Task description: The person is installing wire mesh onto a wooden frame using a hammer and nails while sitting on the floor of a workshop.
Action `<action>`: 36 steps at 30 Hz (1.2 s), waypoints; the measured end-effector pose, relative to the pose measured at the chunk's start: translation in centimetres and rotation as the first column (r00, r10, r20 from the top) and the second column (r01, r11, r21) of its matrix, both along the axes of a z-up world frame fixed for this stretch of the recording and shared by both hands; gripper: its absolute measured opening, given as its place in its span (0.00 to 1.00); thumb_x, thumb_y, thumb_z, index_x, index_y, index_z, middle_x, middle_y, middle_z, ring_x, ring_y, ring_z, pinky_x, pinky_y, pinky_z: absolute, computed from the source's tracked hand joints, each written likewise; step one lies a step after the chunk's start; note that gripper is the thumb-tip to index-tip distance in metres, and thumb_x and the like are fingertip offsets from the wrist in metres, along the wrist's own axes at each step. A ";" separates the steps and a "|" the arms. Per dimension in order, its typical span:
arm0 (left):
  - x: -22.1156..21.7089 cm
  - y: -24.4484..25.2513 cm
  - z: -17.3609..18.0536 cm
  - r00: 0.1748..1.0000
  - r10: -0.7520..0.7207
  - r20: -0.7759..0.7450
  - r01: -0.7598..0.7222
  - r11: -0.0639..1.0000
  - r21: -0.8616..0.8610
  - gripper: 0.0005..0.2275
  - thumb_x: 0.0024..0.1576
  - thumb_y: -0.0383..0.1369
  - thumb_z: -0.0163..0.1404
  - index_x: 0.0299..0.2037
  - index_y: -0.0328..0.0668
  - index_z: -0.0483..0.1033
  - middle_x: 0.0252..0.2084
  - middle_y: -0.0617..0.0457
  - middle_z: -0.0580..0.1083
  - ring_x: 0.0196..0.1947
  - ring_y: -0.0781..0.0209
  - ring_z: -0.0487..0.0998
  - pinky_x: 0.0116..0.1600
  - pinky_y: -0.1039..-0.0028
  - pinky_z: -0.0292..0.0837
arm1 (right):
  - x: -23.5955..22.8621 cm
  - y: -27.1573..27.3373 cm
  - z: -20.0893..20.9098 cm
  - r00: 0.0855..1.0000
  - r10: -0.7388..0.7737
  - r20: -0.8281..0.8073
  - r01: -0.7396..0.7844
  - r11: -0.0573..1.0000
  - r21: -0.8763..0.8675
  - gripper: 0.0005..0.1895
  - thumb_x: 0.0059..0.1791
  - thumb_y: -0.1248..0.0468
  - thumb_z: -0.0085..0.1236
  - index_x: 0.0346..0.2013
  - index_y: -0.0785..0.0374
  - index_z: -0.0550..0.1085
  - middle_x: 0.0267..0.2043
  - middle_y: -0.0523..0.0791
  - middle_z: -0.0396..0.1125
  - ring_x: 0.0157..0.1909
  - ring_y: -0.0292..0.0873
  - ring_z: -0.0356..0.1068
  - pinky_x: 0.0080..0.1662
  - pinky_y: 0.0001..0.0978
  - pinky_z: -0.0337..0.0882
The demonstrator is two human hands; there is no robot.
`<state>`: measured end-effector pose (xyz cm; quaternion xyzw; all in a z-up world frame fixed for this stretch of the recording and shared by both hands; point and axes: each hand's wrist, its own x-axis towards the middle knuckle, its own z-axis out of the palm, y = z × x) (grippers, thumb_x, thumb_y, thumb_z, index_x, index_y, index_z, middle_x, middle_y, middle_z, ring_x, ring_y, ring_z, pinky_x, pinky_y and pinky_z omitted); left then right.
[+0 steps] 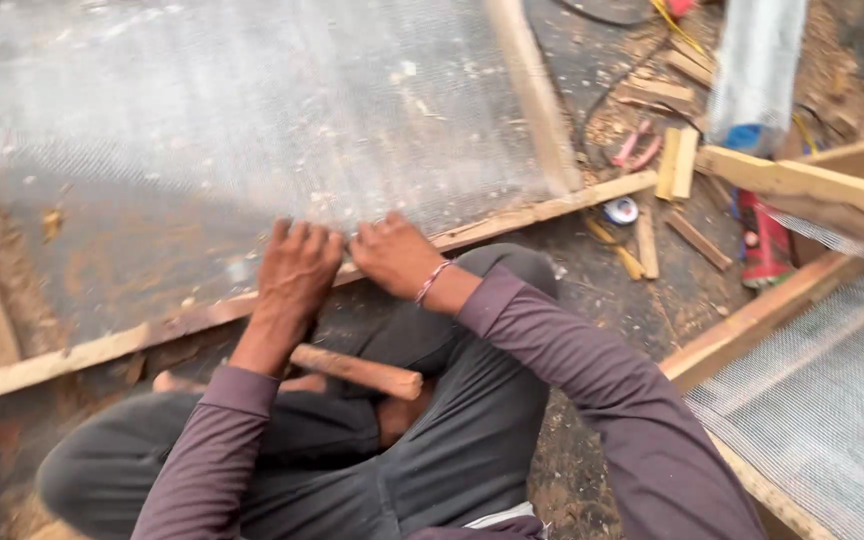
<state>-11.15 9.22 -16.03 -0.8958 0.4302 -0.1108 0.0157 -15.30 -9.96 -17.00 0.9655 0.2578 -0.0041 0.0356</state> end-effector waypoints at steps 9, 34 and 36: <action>-2.5 0.4 -3.5 0.991 0.106 -0.081 -0.103 0.994 0.040 0.10 0.61 0.38 0.51 0.44 0.42 0.79 0.36 0.49 0.78 0.39 0.56 0.79 0.51 0.61 0.72 | 0.3 -18.7 5.5 0.898 -0.312 -0.309 0.354 0.931 0.087 0.39 0.42 0.55 0.70 0.65 0.56 0.66 0.65 0.53 0.63 0.61 0.58 0.65 0.61 0.52 0.64; -0.5 -1.5 -4.3 0.957 0.269 -0.110 -0.245 0.950 0.194 0.47 0.45 0.57 0.63 0.74 0.50 0.55 0.60 0.45 0.67 0.62 0.48 0.66 0.71 0.49 0.49 | -5.0 -27.5 -1.2 0.856 -0.513 0.065 0.499 0.853 0.152 0.22 0.46 0.63 0.69 0.55 0.57 0.75 0.54 0.47 0.70 0.50 0.51 0.72 0.48 0.45 0.73; -0.4 -1.7 -2.5 0.961 0.249 -0.123 -0.234 0.964 0.123 0.47 0.49 0.60 0.60 0.75 0.45 0.53 0.62 0.43 0.66 0.65 0.46 0.64 0.76 0.46 0.38 | -5.4 -26.4 -0.2 0.883 -0.413 0.223 0.392 0.910 0.133 0.24 0.45 0.65 0.66 0.56 0.57 0.75 0.54 0.49 0.69 0.53 0.52 0.71 0.49 0.45 0.72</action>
